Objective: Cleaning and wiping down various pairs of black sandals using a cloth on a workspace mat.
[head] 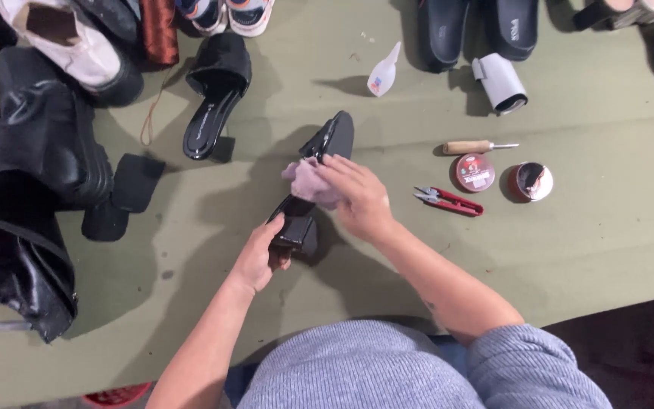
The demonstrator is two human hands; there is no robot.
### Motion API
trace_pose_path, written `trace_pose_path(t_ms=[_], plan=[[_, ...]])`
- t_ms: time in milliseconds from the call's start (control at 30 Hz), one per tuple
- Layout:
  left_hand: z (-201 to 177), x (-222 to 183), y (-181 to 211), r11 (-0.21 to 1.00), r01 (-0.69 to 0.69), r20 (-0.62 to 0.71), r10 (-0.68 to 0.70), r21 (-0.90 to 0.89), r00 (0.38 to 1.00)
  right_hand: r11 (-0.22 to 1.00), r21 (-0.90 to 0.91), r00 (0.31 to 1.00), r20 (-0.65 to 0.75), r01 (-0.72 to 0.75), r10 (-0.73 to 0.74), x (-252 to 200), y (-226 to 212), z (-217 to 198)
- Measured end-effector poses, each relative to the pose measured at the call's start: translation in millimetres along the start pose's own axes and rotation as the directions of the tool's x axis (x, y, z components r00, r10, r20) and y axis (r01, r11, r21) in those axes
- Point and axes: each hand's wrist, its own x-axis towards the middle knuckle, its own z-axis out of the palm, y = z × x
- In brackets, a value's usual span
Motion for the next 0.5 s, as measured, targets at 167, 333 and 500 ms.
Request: trace_pose_path(t_ms=[167,333,500], plan=[[14,-19,28,0.995,0.062,0.025,-0.061,-0.078,0.998,0.987,-0.045,0.988,-0.003,0.156,-0.156,-19,-29,23],[18,-22,38,0.986,0.109,0.086,-0.099,-0.125,0.991,0.994,0.04,0.988,0.122,-0.104,0.099,-60,-21,30],[19,-22,36,0.99,0.106,0.1,-0.097,-0.097,0.99,0.971,-0.019,0.971,-0.022,-0.239,0.238,-14,5,-1]])
